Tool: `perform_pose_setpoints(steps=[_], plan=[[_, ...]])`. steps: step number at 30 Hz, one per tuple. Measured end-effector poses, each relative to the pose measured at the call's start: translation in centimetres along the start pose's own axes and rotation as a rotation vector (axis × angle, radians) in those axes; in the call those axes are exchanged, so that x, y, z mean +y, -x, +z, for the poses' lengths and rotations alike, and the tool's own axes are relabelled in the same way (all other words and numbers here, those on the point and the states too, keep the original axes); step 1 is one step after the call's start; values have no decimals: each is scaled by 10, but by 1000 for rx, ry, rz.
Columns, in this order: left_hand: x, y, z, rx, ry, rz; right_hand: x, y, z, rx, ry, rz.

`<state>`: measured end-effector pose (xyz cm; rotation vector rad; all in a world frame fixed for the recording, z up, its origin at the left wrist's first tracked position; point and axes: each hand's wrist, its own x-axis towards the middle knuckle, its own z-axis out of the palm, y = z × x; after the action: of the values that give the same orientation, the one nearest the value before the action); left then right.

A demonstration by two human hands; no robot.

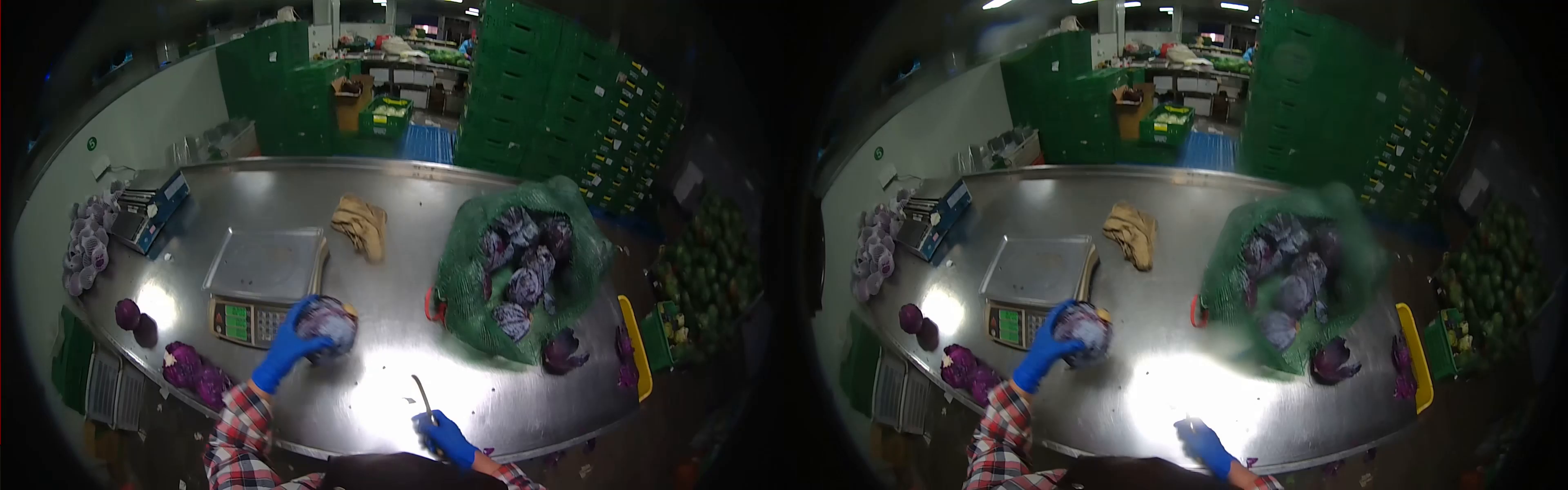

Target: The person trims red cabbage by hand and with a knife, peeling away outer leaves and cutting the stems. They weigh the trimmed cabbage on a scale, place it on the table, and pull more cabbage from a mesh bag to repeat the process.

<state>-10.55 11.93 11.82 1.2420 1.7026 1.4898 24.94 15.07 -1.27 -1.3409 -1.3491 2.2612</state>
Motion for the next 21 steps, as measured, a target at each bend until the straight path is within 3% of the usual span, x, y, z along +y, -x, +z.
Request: perform_pose_setpoints(steps=[2, 4, 5, 7, 8, 9, 11, 14, 21], plan=[[-15, 35, 52, -33, -80, 28, 42, -45, -29, -9, -218, -18], [-27, 66, 101, -30, -94, 7, -4, -3, -11, 123, 257, -165], [-41, 81, 121, -17, -64, -29, -7, -1, -12, 123, 239, -146], [-76, 106, 150, -67, -337, -149, -18, 7, -12, 127, 194, -67], [-58, 113, 158, -15, -526, -84, -33, 17, -8, 116, 247, -75], [-50, 113, 162, -31, -573, -86, -26, 12, -11, 141, 489, -169], [-39, 118, 170, -51, -664, -92, -19, 11, -11, 100, 443, -161], [-30, 117, 174, -116, -693, -192, 6, 1, -12, 234, 673, -530], [-42, 120, 178, -84, -688, -167, -17, 13, -13, 175, 736, -575]])
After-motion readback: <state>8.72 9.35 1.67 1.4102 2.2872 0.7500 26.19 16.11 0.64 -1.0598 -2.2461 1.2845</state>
